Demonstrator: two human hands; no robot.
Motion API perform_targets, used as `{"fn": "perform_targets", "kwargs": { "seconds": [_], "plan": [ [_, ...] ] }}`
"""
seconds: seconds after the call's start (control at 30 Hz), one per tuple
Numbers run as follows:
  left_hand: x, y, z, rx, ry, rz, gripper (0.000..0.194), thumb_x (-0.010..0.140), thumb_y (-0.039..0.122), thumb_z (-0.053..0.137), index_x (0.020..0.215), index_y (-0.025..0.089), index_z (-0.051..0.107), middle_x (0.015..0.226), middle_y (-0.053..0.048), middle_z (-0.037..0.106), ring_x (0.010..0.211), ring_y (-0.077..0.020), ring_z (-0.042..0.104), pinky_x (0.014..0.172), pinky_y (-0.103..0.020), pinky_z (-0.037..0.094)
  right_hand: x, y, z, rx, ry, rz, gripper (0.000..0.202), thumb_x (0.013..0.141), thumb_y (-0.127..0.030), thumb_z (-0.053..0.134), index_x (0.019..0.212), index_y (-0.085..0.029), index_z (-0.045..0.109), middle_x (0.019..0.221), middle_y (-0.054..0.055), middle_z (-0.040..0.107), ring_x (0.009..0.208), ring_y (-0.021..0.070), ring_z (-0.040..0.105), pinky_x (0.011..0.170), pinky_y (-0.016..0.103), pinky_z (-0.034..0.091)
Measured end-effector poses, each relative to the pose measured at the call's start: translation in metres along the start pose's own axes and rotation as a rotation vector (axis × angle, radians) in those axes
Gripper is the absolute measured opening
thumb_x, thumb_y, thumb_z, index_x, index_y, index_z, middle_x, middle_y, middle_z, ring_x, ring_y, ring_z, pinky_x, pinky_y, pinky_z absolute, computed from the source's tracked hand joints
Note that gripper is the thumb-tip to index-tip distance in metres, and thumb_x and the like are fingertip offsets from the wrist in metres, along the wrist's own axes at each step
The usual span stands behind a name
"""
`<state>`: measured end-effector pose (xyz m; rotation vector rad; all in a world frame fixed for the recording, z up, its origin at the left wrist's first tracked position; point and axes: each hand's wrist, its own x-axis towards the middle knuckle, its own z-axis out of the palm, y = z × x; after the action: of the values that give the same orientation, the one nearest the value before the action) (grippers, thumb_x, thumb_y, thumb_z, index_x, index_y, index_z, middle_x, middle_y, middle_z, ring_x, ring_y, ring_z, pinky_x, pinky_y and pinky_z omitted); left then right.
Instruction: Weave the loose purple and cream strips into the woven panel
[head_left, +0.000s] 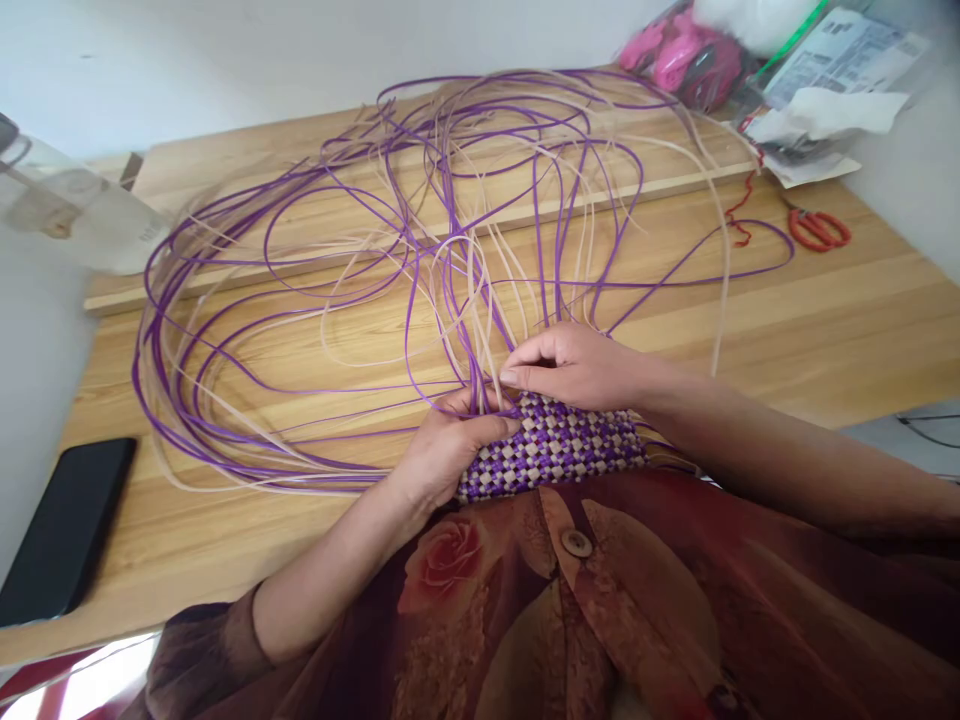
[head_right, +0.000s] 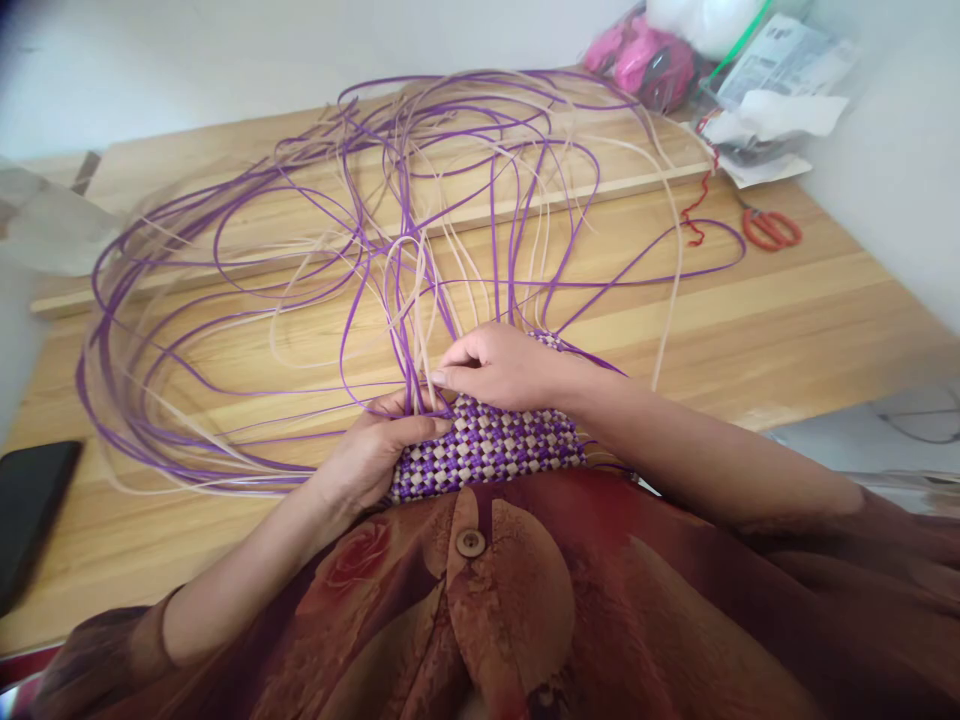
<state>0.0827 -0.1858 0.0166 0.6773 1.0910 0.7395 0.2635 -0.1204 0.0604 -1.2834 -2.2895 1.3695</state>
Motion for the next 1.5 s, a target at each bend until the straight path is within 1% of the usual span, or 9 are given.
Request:
{"fn": "perform_targets", "kwargs": {
  "seconds": [0.2, 0.5, 0.6, 0.73, 0.83, 1.0, 1.13, 1.37, 1.5],
  "plan": [
    [-0.003, 0.003, -0.005, -0.043, -0.063, -0.05, 0.026, 0.063, 0.023, 0.081, 0.086, 0.014, 0.072, 0.077, -0.004, 0.071, 0.068, -0.0154, 0.063, 0.069, -0.028, 0.047, 0.014, 0.004, -0.002, 0.166, -0.132, 0.108, 0.025, 0.08, -0.04, 0.062, 0.083, -0.015, 0.068, 0.073, 0.0, 0.062, 0.064, 0.01, 0.049, 0.061, 0.024, 0.036],
    [0.001, -0.004, -0.006, -0.11, -0.054, -0.007, 0.021, 0.066, 0.026, 0.082, 0.079, 0.013, 0.072, 0.072, -0.003, 0.069, 0.065, -0.0127, 0.061, 0.069, -0.026, 0.047, 0.02, 0.01, -0.004, -0.035, -0.214, 0.058, 0.028, 0.081, -0.043, 0.061, 0.074, -0.016, 0.06, 0.063, -0.004, 0.05, 0.059, 0.0082, 0.042, 0.055, 0.023, 0.03],
    [0.001, -0.005, -0.008, -0.109, -0.077, -0.017, 0.021, 0.066, 0.027, 0.082, 0.078, 0.013, 0.073, 0.072, -0.002, 0.069, 0.062, -0.0112, 0.059, 0.064, -0.024, 0.045, 0.019, 0.012, -0.005, -0.01, -0.256, 0.069, 0.028, 0.08, -0.044, 0.063, 0.075, -0.016, 0.061, 0.065, -0.004, 0.052, 0.06, 0.0085, 0.043, 0.055, 0.023, 0.031],
    [0.002, -0.005, -0.01, -0.109, -0.115, -0.016, 0.022, 0.068, 0.028, 0.081, 0.081, 0.013, 0.072, 0.073, -0.002, 0.069, 0.066, -0.0124, 0.061, 0.068, -0.026, 0.046, 0.022, 0.018, -0.011, 0.086, -0.331, 0.024, 0.034, 0.082, -0.05, 0.061, 0.082, -0.016, 0.063, 0.071, -0.003, 0.056, 0.064, 0.009, 0.047, 0.058, 0.022, 0.035],
    [0.002, -0.005, -0.009, -0.115, -0.108, -0.023, 0.024, 0.068, 0.028, 0.082, 0.084, 0.013, 0.072, 0.075, -0.003, 0.07, 0.067, -0.0129, 0.062, 0.069, -0.026, 0.047, 0.025, 0.024, -0.015, 0.142, -0.41, -0.021, 0.031, 0.082, -0.046, 0.062, 0.087, -0.015, 0.064, 0.076, -0.002, 0.058, 0.067, 0.0095, 0.049, 0.062, 0.023, 0.038],
    [0.001, -0.003, -0.008, -0.161, -0.024, -0.034, 0.023, 0.067, 0.028, 0.082, 0.08, 0.012, 0.072, 0.072, -0.003, 0.069, 0.062, -0.0108, 0.06, 0.064, -0.024, 0.045, 0.026, 0.022, -0.005, 0.099, -0.282, 0.016, 0.029, 0.079, -0.044, 0.064, 0.079, -0.015, 0.062, 0.066, -0.003, 0.052, 0.06, 0.0084, 0.044, 0.056, 0.022, 0.033],
    [-0.002, -0.003, -0.009, -0.166, -0.075, -0.067, 0.024, 0.066, 0.029, 0.082, 0.077, 0.011, 0.07, 0.068, -0.002, 0.067, 0.057, -0.0101, 0.058, 0.059, -0.023, 0.043, 0.019, 0.008, 0.004, -0.01, -0.2, 0.036, 0.021, 0.078, -0.036, 0.062, 0.073, -0.015, 0.059, 0.061, -0.005, 0.049, 0.057, 0.008, 0.042, 0.055, 0.023, 0.031],
    [-0.003, -0.005, -0.01, -0.068, -0.088, -0.006, 0.028, 0.065, 0.034, 0.083, 0.075, 0.012, 0.068, 0.064, 0.0, 0.064, 0.054, -0.0098, 0.054, 0.055, -0.023, 0.04, 0.014, 0.003, 0.0, -0.007, -0.262, -0.012, 0.022, 0.081, -0.035, 0.059, 0.073, -0.015, 0.054, 0.065, -0.004, 0.048, 0.06, 0.0083, 0.041, 0.056, 0.022, 0.031],
    [-0.002, -0.004, -0.015, 0.018, -0.142, -0.007, 0.03, 0.067, 0.036, 0.081, 0.08, 0.013, 0.07, 0.069, -0.002, 0.065, 0.059, -0.0114, 0.056, 0.059, -0.024, 0.041, 0.017, 0.005, -0.007, -0.001, -0.364, -0.053, 0.024, 0.083, -0.038, 0.058, 0.075, -0.015, 0.054, 0.066, -0.004, 0.047, 0.06, 0.0079, 0.041, 0.055, 0.022, 0.031]
  ]
}}
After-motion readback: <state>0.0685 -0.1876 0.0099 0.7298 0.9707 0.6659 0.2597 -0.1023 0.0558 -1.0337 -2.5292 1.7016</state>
